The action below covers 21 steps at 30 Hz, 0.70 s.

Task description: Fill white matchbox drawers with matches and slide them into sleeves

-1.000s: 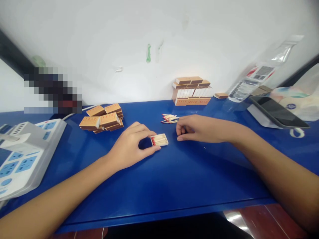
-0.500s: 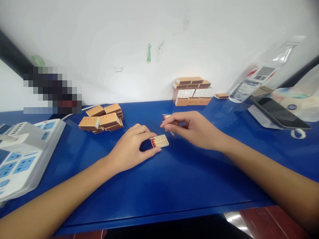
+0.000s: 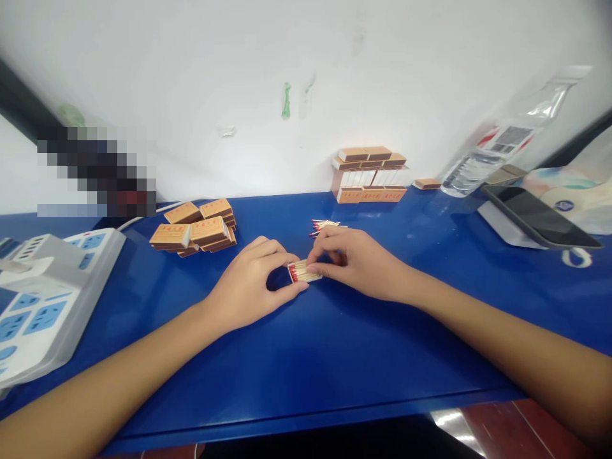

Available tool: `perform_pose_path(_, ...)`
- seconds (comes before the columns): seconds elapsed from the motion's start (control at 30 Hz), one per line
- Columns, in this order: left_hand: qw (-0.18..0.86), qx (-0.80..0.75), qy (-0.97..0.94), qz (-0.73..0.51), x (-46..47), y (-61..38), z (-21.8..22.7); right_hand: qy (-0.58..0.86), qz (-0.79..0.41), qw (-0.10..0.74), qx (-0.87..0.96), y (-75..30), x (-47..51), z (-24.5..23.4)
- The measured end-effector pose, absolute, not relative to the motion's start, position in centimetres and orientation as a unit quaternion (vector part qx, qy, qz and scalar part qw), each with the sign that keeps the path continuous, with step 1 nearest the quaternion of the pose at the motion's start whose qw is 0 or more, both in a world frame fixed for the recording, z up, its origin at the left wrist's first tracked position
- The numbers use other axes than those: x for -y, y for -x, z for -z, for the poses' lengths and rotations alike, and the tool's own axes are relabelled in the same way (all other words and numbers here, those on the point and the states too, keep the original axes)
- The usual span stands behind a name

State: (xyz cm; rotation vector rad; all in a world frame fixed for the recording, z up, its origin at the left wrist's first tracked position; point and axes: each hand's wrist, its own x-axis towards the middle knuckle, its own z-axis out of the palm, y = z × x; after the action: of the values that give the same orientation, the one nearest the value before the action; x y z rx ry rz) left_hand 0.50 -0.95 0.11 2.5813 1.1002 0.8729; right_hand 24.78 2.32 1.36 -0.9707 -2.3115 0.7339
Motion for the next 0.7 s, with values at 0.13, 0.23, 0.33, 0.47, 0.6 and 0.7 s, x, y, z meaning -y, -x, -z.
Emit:
perform_pose_path(0.13, 0.101, -0.362, -0.877, -0.298, 1.0, -0.6, -0.2, 0.361, -0.257, 0.239, 0.864, -24.6, -1.9, -1.6)
perform_pose_path(0.23, 0.104, -0.363, -0.878, -0.294, 1.0, -0.6, -0.3, 0.356, -0.243, 0.240, 0.870, -24.9, -2.1, -1.8)
perform_pose_path(0.33, 0.106, -0.364, -0.877, -0.294, 1.0, -0.6, -0.3, 0.380, -0.188, 0.283, 0.860, -25.9, -3.3, -1.9)
perform_pose_path(0.47, 0.106, -0.367, -0.875, -0.298, 1.0, -0.5, -0.3, 0.421, -0.094, 0.285, 0.856, -27.7, -5.7, -1.4)
perform_pose_path(0.6, 0.111, -0.372, -0.876, -0.288, 1.1, -0.6, -0.4, 0.392, -0.107, 0.238, 0.882, -29.0, -7.4, -0.9)
perform_pose_path(0.7, 0.111, -0.369, -0.877, -0.286, 1.1, -0.6, -0.4, 0.387, -0.111, 0.227, 0.887, -29.3, -7.8, -0.7)
